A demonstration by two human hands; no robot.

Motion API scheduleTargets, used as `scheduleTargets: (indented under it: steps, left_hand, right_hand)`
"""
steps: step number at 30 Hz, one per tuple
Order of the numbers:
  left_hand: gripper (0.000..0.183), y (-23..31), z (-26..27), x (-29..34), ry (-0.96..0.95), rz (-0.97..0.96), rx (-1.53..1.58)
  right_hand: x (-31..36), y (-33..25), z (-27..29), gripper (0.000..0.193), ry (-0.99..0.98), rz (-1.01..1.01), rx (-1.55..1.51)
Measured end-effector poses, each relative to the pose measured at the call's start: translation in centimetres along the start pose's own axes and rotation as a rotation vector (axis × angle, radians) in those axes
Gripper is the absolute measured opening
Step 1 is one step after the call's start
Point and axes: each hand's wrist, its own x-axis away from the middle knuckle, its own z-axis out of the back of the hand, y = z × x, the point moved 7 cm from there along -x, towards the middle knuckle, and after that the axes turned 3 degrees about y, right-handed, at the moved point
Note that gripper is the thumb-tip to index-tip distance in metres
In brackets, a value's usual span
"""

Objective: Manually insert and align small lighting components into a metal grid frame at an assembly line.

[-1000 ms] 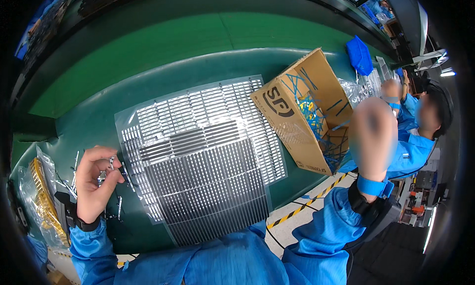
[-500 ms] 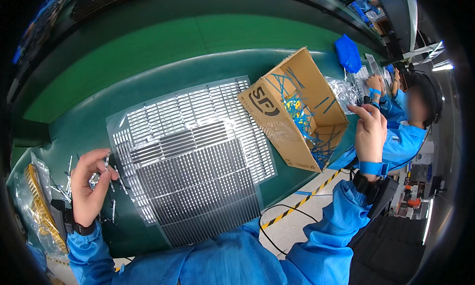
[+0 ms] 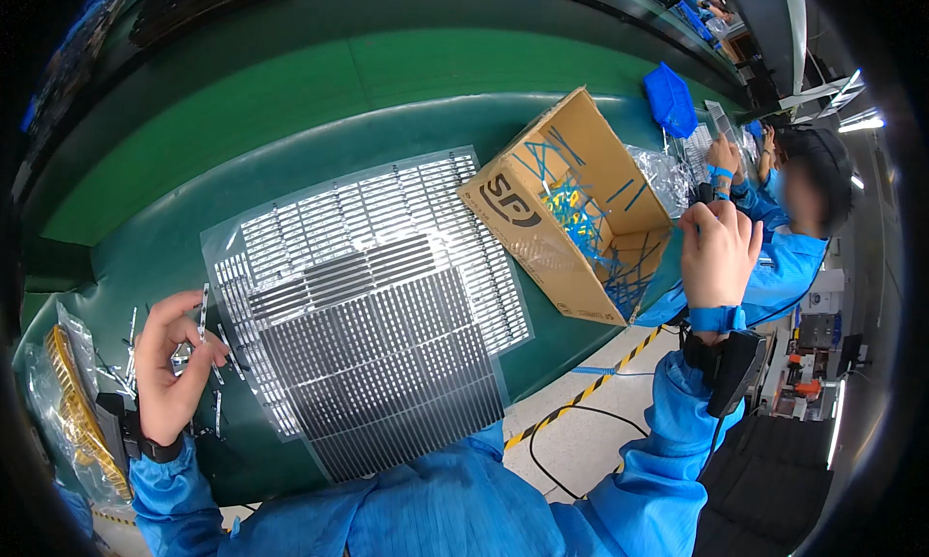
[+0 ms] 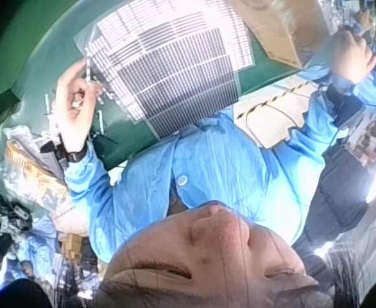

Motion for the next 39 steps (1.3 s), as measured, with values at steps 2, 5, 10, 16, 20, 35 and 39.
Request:
scheduleTargets:
  steps: [2, 5, 10, 16, 20, 35, 39]
  left_hand:
    - [0.046, 0.0, 0.0, 0.1, 0.001, 0.001, -0.002]
    - [0.046, -0.2, 0.0, 0.1, -0.004, -0.004, 0.009]
    - [0.045, -0.4, -0.1, 0.1, -0.004, 0.003, 0.024]
    - [0.045, -0.5, -0.4, 0.1, -0.013, 0.032, 0.029]
    - [0.045, -0.7, -0.5, 0.2, -0.03, 0.039, 0.072]
    - [0.047, -0.4, -0.2, -0.3, -0.282, 0.151, 0.402]
    - [0.037, -0.3, -0.4, -0.2, -0.357, 0.132, 0.45]
  right_hand:
    - [0.0, -0.1, -0.3, 0.003, 0.003, 0.01, 0.009]
    - [0.0, -0.1, -0.6, 0.002, 0.0, 0.024, 0.019]
    - [-0.1, 0.6, -2.3, 0.011, -0.069, -0.026, 0.021]
    - [-0.3, 1.9, -3.3, 0.017, -0.057, -0.104, -0.065]
    - [-0.7, 3.2, -3.7, 0.019, -0.062, -0.155, -0.313]
    - [3.4, -2.8, 8.6, 0.023, 0.2, -0.18, -1.112]
    - [5.6, -17.5, 11.9, 0.016, -0.306, 0.007, -1.49]
